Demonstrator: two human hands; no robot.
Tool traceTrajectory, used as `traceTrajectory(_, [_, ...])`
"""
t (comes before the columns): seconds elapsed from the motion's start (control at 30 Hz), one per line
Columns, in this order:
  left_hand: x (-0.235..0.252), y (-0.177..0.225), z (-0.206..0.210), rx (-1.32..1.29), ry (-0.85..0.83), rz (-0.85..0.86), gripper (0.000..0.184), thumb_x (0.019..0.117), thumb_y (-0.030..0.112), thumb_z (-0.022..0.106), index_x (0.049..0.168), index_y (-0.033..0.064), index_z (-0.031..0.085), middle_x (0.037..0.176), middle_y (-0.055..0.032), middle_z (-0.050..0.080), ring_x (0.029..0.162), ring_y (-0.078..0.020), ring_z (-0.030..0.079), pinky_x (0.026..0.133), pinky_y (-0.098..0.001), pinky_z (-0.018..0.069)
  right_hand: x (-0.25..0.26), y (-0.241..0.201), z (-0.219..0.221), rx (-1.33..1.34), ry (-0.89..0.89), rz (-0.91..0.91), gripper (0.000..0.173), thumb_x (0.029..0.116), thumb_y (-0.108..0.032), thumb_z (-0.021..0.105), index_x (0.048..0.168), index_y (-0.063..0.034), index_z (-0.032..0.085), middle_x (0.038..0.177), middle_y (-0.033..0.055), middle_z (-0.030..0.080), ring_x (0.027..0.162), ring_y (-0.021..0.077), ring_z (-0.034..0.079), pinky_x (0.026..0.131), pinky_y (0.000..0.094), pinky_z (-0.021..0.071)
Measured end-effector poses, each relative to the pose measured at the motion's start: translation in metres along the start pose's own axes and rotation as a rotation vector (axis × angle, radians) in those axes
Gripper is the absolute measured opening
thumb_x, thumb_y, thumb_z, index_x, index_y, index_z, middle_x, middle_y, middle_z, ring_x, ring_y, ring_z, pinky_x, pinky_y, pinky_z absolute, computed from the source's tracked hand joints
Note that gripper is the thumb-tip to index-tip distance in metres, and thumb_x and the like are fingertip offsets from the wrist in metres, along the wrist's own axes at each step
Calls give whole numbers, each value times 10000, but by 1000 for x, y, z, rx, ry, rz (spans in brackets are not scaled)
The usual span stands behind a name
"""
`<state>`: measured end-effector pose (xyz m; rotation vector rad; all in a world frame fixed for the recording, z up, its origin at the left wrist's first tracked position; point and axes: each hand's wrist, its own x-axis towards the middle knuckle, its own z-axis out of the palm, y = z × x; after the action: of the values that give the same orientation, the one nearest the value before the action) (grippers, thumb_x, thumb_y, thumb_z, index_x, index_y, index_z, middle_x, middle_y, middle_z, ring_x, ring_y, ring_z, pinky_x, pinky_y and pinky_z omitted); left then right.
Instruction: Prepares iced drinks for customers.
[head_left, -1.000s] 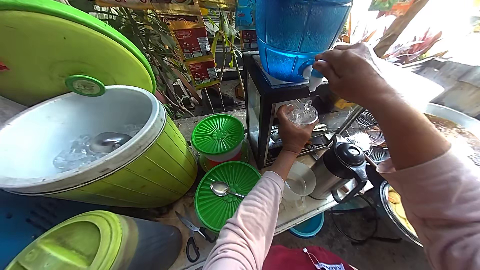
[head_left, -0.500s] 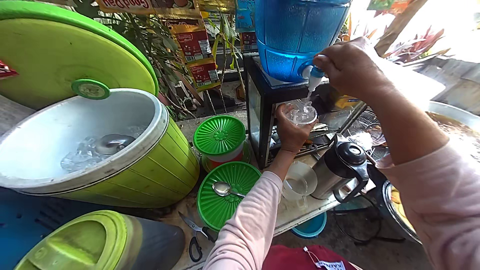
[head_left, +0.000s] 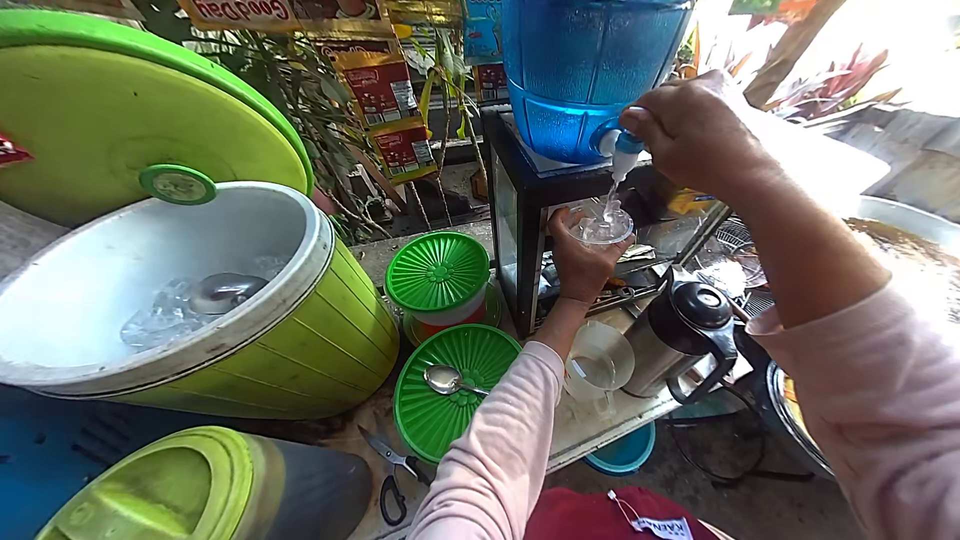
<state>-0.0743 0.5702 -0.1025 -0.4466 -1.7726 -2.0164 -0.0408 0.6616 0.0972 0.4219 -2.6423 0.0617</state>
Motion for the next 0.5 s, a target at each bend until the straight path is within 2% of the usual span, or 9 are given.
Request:
traceTrajectory(0.27, [2, 1, 1, -26, -135, 29, 1020, 608, 134, 969, 1397, -90, 362, 1263, -271, 621, 1164, -298, 645, 987, -396, 545, 0, 1, 1, 1, 19, -14, 427, 1102, -282, 412, 925, 18, 660, 827, 185, 647, 827, 354, 666, 731, 545, 476])
traceTrajectory(0.5, [3, -2, 1, -40, -135, 60, 1023, 578, 128, 977, 1376, -83, 372, 1238, -258, 634, 1132, -290, 659, 958, -394, 562, 1, 2, 1, -11, 6, 0, 450, 1104, -313, 401, 928, 14, 655, 843, 197, 657, 840, 376, 676, 733, 575, 480])
